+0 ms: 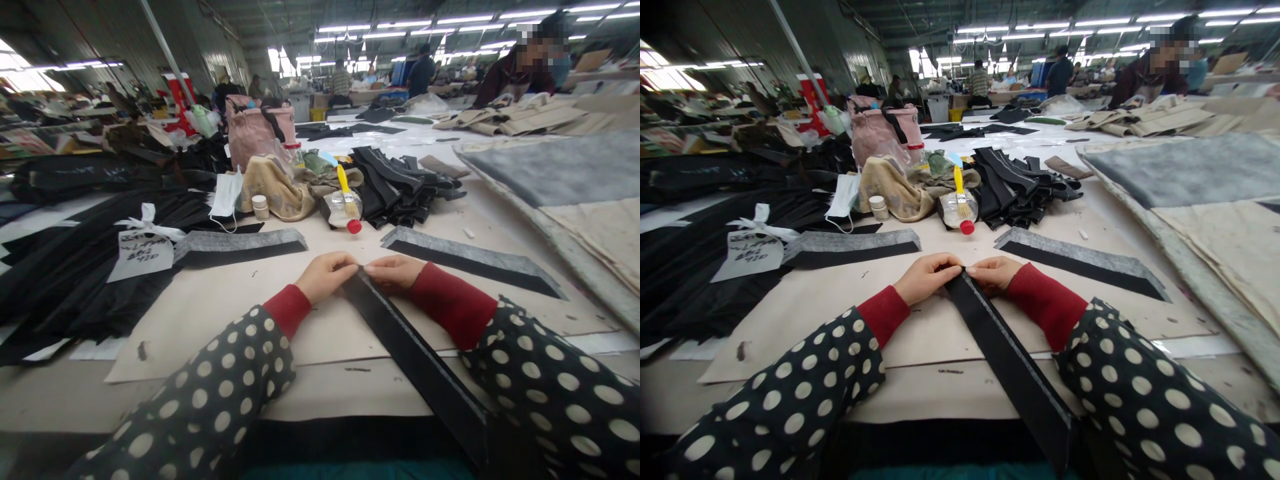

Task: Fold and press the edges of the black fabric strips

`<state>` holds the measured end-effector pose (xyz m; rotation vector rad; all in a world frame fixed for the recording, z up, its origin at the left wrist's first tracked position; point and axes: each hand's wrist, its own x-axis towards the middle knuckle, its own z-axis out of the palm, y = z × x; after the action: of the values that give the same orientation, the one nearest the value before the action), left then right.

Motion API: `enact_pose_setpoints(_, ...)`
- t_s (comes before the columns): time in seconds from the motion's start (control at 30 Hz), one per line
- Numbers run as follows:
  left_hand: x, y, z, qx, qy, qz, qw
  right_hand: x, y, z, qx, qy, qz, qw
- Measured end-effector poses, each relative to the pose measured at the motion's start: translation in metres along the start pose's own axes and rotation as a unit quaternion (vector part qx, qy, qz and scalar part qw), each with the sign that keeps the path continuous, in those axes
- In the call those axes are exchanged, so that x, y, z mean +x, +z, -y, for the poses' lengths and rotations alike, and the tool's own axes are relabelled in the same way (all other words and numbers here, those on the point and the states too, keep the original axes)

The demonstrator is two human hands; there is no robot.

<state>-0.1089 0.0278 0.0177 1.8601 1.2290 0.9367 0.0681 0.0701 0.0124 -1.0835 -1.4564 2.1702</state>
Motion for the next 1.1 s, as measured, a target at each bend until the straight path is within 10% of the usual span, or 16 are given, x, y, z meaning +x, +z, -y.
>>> enact_pose_setpoints(0.53, 0.000, 0.005, 0.003, -0.067, -0.089, -0.007, 0.994, -0.003, 0.014, 0.003, -0.205, -0.087, -0.099, 0.970)
enact_pose_setpoints(0.8, -0.001, 0.003, 0.000, -0.093, -0.133, 0.024, 0.986, -0.008, 0.023, 0.002, -0.520, -0.258, -0.193, 0.791)
enact_pose_setpoints(1.0, -0.001, 0.004, 0.000, -0.036, -0.098, 0.006, 0.995, -0.004, 0.016, 0.002, -0.361, -0.134, -0.089, 0.919)
enact_pose_setpoints(1.1, -0.001, 0.006, -0.002, 0.006, -0.055, -0.014, 0.998, -0.004, 0.015, 0.003, -0.359, -0.091, -0.072, 0.926)
